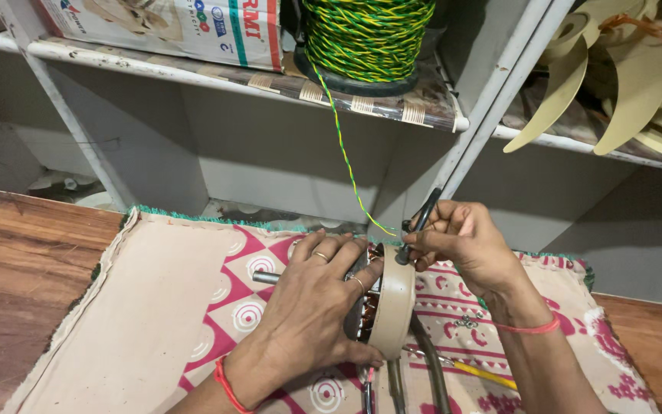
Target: The person disassembles a small beige electrical motor by removing screws and prying off the housing with pliers. They expose the internal copper windings and rotor, then reassemble the motor by aligning the halves and tightening the screws.
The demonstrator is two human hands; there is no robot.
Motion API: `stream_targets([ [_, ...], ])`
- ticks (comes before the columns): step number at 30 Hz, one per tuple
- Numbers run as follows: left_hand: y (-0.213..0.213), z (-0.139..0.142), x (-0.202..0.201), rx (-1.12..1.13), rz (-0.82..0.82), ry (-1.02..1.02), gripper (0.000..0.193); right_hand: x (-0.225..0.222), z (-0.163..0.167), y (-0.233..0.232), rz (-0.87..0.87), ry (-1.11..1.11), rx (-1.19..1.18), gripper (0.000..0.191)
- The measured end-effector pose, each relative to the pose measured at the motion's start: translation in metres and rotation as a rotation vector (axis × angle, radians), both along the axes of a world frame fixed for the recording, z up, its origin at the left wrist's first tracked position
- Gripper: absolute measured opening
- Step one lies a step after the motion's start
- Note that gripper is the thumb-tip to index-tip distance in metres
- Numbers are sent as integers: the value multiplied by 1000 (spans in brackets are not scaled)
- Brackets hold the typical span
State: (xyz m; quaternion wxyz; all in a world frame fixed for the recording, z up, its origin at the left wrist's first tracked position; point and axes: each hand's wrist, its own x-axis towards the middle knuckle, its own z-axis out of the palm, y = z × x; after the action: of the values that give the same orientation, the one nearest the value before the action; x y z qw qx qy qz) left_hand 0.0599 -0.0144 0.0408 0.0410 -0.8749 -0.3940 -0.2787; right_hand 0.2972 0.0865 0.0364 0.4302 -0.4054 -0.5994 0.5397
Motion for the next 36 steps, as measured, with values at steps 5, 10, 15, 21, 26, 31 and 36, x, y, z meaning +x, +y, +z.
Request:
stream_targets([
  [5,-1,-1,-1,-18,3,19,105,3,-2,-1,-4,-37,98,18],
  [10,0,-2,-2,16,-8,-4,105,-1,3,-6,-5,-127,219,24],
  [15,1,-2,-3,16,-15,-16,106,-2,19,-26,52,-241,302,12],
  [21,1,-3,-2,15,-8,-27,104,0,28,-34,85,-445,572,12],
  [26,2,-4,-2,-6,9,-15,105,3,19,-24,155,-272,434,10],
  [31,1,-5,0,0,11,-24,105,2,13,-20,78,-156,253,14],
  [36,2,-6,1,-11,12,-43,104,2,10,-21,-18,-170,210,15],
])
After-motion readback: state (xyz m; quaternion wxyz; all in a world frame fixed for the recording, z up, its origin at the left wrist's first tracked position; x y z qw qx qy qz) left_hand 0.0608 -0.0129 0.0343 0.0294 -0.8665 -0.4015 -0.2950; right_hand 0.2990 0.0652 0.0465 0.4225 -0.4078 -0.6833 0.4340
